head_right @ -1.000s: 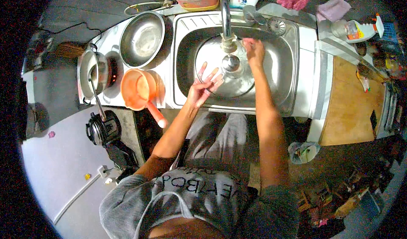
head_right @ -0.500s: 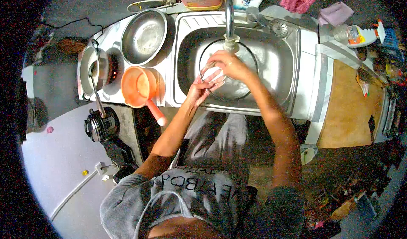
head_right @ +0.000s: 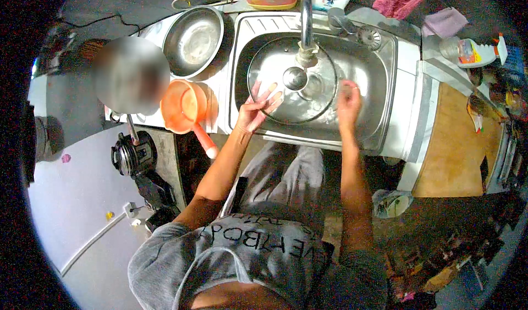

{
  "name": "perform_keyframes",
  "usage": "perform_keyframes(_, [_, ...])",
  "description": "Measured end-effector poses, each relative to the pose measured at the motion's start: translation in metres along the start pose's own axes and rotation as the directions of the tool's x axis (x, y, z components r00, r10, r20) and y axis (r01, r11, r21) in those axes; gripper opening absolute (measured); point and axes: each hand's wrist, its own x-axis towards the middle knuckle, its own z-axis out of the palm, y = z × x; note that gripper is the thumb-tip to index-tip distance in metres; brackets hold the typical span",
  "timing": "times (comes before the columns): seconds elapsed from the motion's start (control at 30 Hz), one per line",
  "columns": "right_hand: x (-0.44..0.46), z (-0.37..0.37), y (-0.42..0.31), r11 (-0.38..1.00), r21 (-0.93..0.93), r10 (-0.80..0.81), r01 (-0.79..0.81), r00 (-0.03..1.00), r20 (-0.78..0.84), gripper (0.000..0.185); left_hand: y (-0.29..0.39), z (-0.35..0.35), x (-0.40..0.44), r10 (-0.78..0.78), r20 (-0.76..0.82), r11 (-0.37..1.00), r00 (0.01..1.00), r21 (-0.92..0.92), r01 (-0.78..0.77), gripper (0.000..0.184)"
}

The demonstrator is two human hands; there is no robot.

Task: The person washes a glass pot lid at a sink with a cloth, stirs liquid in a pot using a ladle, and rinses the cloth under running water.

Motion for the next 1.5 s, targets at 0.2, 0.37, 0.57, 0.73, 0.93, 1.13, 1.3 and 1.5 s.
perform_keyframes(0.2, [0.009,-0.018,-0.019,0.366,0.726,0.451,-0.583,0.793,0.41,0.032,-0.011,-0.001,0.002,-0.032,0.072,0.997,0.997,-0.062,0.036,0.072])
perform_keyframes(0.37, [0.005,-0.024,-0.002,0.574,0.611,0.353,-0.546,0.838,0.417,0.032,-0.001,-0.006,0.012,-0.191,-0.045,0.977,0.981,-0.102,0.185,0.064])
perform_keyframes(0.57, [0.008,-0.03,-0.003,0.564,0.642,0.329,-0.52,0.854,0.403,0.029,0.004,0.022,0.036,-0.191,0.086,0.978,0.978,-0.075,0.197,0.061])
perform_keyframes(0.73, [0.013,-0.041,0.006,0.511,0.659,0.369,-0.552,0.833,0.412,0.029,0.0,0.025,0.043,-0.217,0.118,0.973,0.969,-0.053,0.224,0.064])
perform_keyframes(0.93, [0.014,-0.041,0.008,0.523,0.648,0.362,-0.554,0.833,0.419,0.026,-0.001,0.02,0.04,-0.23,0.039,0.967,0.972,-0.1,0.233,0.064])
perform_keyframes(1.13, [0.012,-0.034,0.006,0.463,0.666,0.397,-0.584,0.809,0.433,0.024,0.003,0.023,0.039,-0.215,0.223,0.96,0.951,-0.128,0.247,0.056])
perform_keyframes(1.3, [0.012,-0.031,-0.01,0.501,0.643,0.345,-0.579,0.815,0.465,0.023,0.001,-0.001,0.04,-0.218,0.098,0.965,0.971,-0.126,0.229,0.06])
perform_keyframes(1.5, [0.01,-0.029,-0.03,0.583,0.604,0.339,-0.544,0.838,0.427,0.022,-0.004,-0.017,0.043,-0.176,-0.031,0.983,0.984,0.054,0.178,0.066])
